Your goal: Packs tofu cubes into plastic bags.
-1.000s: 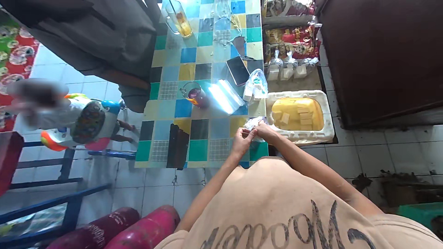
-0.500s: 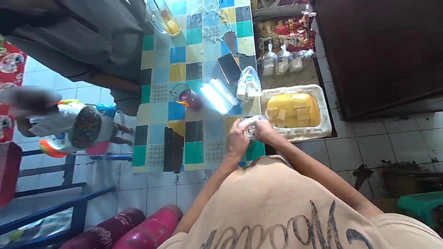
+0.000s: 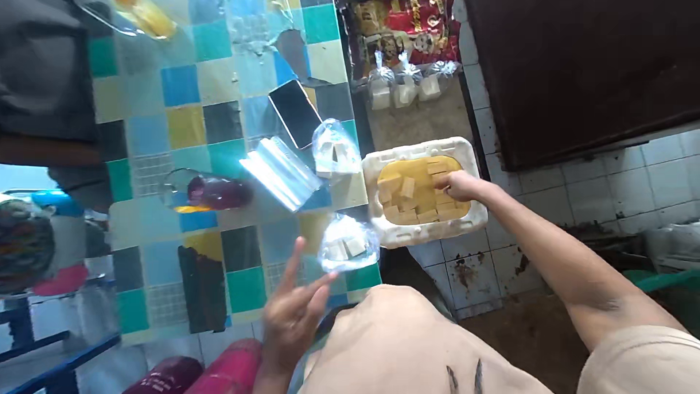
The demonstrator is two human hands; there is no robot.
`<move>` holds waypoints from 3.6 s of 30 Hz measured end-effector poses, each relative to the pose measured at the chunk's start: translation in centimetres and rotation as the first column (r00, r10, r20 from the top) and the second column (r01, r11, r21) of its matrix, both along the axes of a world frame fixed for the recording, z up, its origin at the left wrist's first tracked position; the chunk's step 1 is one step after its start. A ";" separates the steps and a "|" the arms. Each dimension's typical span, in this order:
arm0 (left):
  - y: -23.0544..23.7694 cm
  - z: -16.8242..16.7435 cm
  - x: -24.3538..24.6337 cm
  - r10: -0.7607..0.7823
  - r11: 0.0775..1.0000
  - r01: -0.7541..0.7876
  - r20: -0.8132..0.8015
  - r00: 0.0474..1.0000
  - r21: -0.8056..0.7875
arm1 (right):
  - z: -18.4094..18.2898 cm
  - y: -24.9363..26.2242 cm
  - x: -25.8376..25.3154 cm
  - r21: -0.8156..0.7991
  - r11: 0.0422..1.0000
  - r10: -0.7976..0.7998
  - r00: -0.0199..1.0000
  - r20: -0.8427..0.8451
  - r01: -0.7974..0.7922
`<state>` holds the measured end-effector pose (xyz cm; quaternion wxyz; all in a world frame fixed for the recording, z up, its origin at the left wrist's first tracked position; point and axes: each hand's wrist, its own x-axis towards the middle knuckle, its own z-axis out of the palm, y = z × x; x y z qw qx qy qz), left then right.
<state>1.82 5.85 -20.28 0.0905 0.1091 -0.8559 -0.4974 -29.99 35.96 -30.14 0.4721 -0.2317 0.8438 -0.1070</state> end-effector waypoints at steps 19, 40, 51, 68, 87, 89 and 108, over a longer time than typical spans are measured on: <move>2.0 -2.5 -2.9 0.300 0.902 -0.317 0.100 0.949 0.293 | -6.7 -2.0 3.0 0.487 0.741 0.219 0.852 0.476 -0.462; 0.0 -3.2 -4.2 0.320 0.890 -0.351 0.150 0.935 0.289 | -7.3 -3.3 0.2 0.302 0.881 0.224 0.884 0.410 -0.363; 1.0 -3.7 -4.9 0.345 0.881 -0.377 0.158 0.925 0.285 | -7.5 -4.0 4.6 -0.279 0.783 0.618 0.749 0.240 -0.556; 1.3 -3.1 -2.9 0.407 0.852 -0.428 0.132 0.904 0.303 | -9.5 -3.4 5.7 -0.124 0.871 0.489 0.810 0.325 -0.476; 0.9 -2.7 -1.8 0.397 0.858 -0.395 0.063 0.916 0.329 | -8.5 -3.1 0.1 0.078 0.876 -0.480 0.840 0.252 0.477; 0.7 -2.7 -1.5 0.394 0.861 -0.390 0.056 0.917 0.327 | -9.8 -3.2 0.5 0.195 0.935 -0.322 0.941 0.105 0.298; 0.0 -2.0 -0.7 0.360 0.880 -0.351 0.034 0.932 0.319 | -10.6 -2.4 0.0 0.078 0.977 0.168 0.943 0.288 -0.198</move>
